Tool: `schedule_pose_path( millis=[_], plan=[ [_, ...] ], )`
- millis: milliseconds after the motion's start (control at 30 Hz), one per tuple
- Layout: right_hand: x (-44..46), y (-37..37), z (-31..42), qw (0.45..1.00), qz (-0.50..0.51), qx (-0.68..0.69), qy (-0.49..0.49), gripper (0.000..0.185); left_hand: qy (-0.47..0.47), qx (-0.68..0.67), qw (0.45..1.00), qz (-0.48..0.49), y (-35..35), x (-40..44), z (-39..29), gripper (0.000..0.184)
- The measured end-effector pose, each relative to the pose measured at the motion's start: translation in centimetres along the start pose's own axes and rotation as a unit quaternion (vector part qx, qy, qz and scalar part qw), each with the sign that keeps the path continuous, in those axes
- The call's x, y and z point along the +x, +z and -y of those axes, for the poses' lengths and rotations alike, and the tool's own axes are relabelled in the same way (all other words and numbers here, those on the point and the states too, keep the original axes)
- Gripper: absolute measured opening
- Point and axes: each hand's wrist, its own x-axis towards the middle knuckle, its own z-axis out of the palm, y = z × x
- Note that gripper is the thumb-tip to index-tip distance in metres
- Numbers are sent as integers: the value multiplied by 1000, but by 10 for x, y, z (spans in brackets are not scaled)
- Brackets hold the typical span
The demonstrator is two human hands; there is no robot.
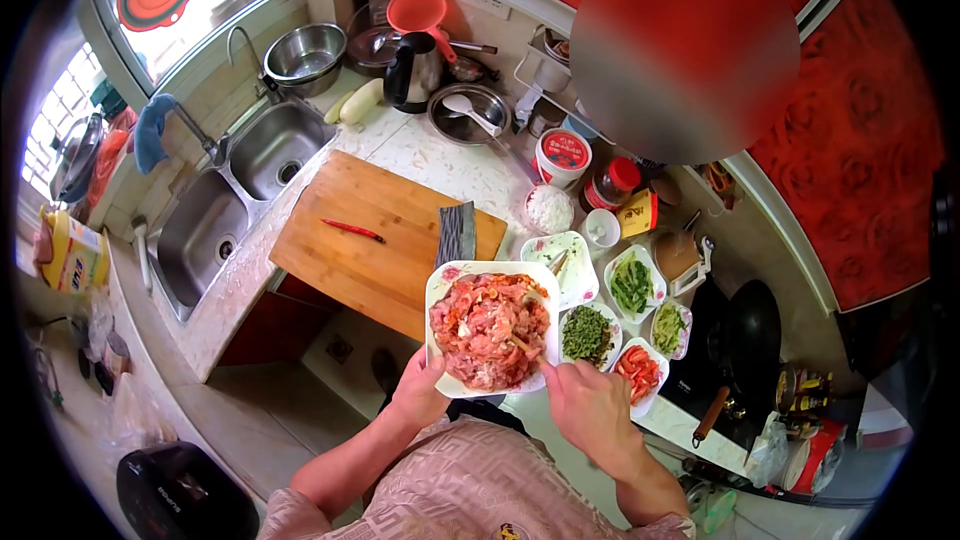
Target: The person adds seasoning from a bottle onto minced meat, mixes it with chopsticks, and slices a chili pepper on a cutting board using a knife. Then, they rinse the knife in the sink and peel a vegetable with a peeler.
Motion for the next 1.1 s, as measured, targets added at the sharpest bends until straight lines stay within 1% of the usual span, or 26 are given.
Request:
schedule_pose_path(
  millis=[67, 167, 267, 333, 467, 567, 633, 767, 867, 967, 1067, 1100],
  plan=[
    [-2, -2, 2, 1000, -1, -4, 3, 30, -2, -3, 1000, 0, 2, 1, -1, 72],
    [-6, -3, 4, 999, -36, 4, -10, 29, -10, -13, 1000, -6, 7, 1, -4, 72],
    [-6, -9, 7, 999, -31, -12, -10, 28, -17, -5, 1000, -9, 6, 2, -4, 75],
    [-7, -9, 4, 1000, -10, -12, -25, 29, -27, 25, 999, -9, 2, 3, -4, 80],
    [-11, 11, 3, 998, 3, -22, -66, 31, -24, 11, 1000, -10, 3, 8, -6, 80],
    [-4, 17, 3, 997, 34, -33, -65, 33, -26, 10, 1000, -13, 6, 9, -6, 80],
    [5, 19, -6, 998, 32, -10, -58, 33, -33, 5, 999, -27, -1, 7, -3, 80],
    [16, -1, -18, 996, 64, 5, -64, 34, -44, -11, 999, -10, -9, 2, -5, 78],
    [30, -5, -22, 994, 65, 45, -73, 35, -54, -14, 998, 5, -11, 0, -10, 76],
    [43, -14, -20, 991, 80, 38, -102, 35, -60, -9, 998, 18, -5, 1, -14, 75],
    [50, -3, -23, 986, 68, 78, -131, 35, -70, -8, 997, 33, 0, 0, -16, 75],
    [49, -5, -22, 987, 87, 64, -116, 35, -75, -11, 996, 36, -3, 0, -15, 75]
  ],
)
